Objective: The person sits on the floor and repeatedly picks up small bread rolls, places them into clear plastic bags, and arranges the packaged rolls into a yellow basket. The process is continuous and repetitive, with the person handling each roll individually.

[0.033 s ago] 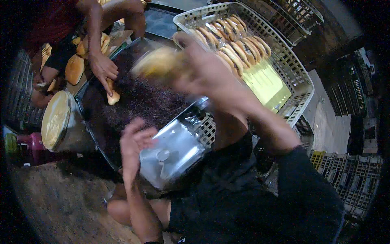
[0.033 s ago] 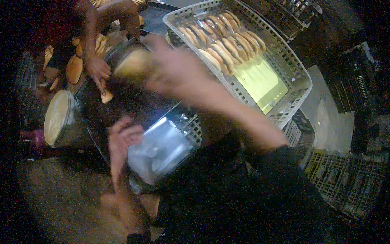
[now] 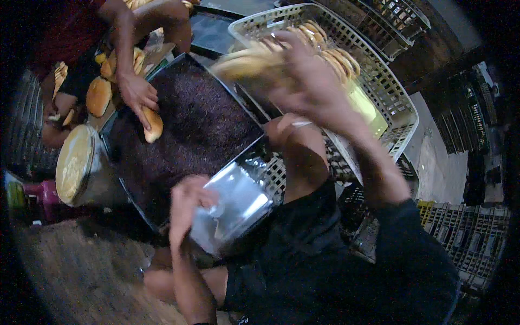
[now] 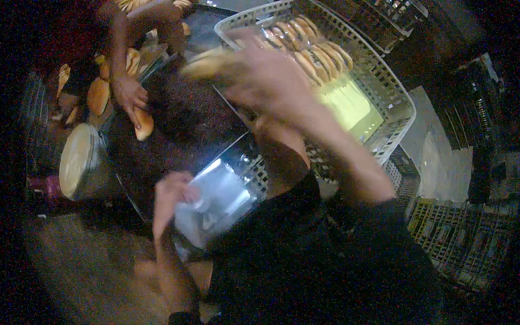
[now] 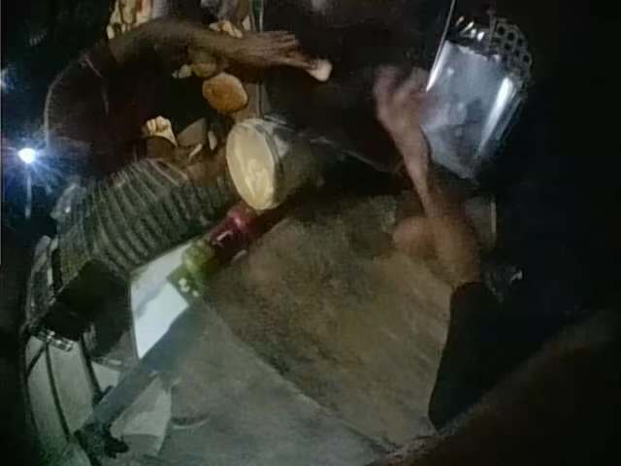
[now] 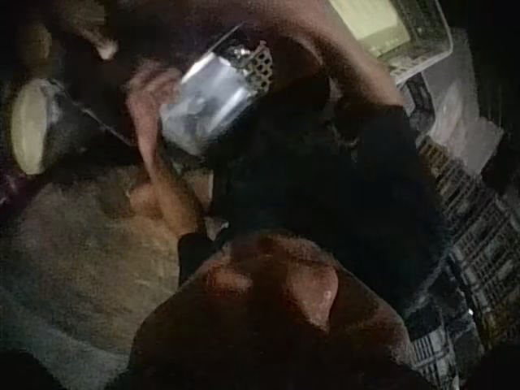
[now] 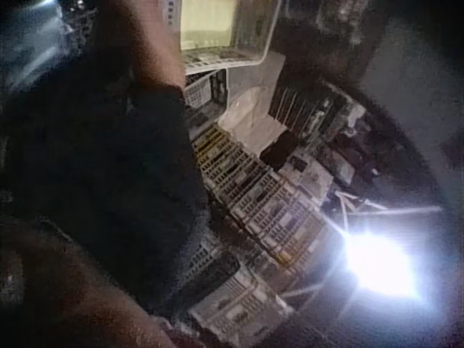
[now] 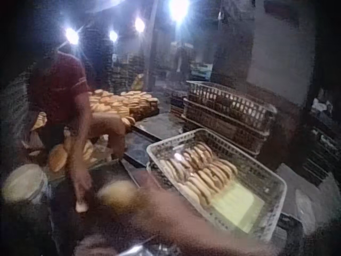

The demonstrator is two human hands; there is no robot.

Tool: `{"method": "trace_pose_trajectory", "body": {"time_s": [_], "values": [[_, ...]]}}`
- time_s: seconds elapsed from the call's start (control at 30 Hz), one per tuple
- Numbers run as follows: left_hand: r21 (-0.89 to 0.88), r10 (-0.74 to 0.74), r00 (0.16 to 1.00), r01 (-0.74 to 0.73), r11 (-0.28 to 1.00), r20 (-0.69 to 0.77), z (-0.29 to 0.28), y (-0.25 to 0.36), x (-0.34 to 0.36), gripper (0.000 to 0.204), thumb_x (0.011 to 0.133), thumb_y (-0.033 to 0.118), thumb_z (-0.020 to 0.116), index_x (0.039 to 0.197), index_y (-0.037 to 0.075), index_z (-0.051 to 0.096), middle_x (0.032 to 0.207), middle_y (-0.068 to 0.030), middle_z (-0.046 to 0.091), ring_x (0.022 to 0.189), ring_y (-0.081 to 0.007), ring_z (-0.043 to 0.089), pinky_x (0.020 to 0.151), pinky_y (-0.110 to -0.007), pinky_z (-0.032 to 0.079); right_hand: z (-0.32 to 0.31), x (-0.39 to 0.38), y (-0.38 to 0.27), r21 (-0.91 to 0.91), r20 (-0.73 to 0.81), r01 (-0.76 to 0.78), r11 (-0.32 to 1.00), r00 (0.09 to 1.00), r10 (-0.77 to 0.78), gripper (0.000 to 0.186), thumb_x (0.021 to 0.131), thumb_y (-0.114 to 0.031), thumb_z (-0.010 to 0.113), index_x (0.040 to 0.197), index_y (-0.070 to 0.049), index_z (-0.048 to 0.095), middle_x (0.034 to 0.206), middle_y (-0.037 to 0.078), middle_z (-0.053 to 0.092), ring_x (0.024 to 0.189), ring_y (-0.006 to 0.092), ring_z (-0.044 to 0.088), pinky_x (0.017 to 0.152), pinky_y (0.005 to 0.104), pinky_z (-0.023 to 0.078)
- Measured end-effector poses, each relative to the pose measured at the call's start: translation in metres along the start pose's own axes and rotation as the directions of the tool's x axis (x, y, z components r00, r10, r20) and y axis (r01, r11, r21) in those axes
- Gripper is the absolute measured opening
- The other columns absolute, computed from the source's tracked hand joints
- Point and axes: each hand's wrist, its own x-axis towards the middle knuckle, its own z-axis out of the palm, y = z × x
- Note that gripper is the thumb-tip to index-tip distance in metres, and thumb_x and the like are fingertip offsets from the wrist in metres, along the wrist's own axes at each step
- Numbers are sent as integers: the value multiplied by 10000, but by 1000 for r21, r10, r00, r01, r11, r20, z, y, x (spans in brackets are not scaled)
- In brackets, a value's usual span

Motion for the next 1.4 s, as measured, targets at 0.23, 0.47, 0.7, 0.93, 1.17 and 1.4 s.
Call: {"method": "trace_pose_trajectory", "body": {"time_s": [0.23, 0.47, 0.7, 0.93, 1.17, 1.4], "values": [[933, -266, 964, 101, 344, -6, 61, -37, 38, 658, 849, 644, 604, 813, -1, 730, 755, -192, 694, 675, -337, 675, 681, -436, 512, -26, -131, 154, -182, 271, -626, 758, 709, 651, 772, 900, -323, 664, 1450, -7, 224, 896, 259, 681, 887, 367, 677, 787, 417, 531], [555, -61, 997, 26, 832, 45, 44, -24, 7, 440, 938, 383, 618, 756, -14, 671, 655, -188, 660, 621, -269, 673, 575, -383, 488, -23, -29, 46, -47, 377, -348, 936, 862, 339, 674, 884, -400, 683, 1372, -17, 420, 1057, 276, 646, 1050, 402, 622, 877, 456, 489], [-25, 27, 978, -32, 999, -206, 13, 7, -7, 376, 957, 344, 640, 830, -10, 646, 696, -102, 670, 566, -197, 619, 595, -293, 485, 92, -10, -69, 615, -65, 47, 787, 998, -9, 154, 899, -160, 643, 960, -24, 602, 877, 184, 673, 819, 329, 688, 722, 403, 540], [-411, 93, 668, -555, 724, -738, -7, 29, -13, 323, 951, 307, 666, 1048, 4, 610, 1015, -73, 638, 881, -153, 630, 751, -299, 511, 134, -48, -78, 925, 331, -379, 16, 826, 457, 266, 993, -247, 582, 981, 18, 561, 788, 99, 627, 630, 164, 657, 549, 281, 537], [2, 67, 85, -601, 799, -994, -87, 50, -34, 316, 917, 334, 691, 944, 22, 644, 939, -87, 649, 799, -180, 619, 726, -314, 500, 220, 60, -76, 586, -70, -185, 789, 959, 276, 559, 877, -431, 693, 1147, 40, 559, 1108, 229, 617, 1047, 316, 604, 903, 409, 475], [-186, -84, 172, -765, 617, -982, -97, 52, -58, 646, 963, 551, 528, 1268, -18, 494, 1108, -171, 643, 958, -277, 669, 843, -403, 559, 305, 119, -39, -61, -135, -393, 918, 914, 383, 564, 756, -390, 772, 1148, -18, 612, 1344, 189, 530, 1335, 397, 385, 1102, 689, 198]]}}
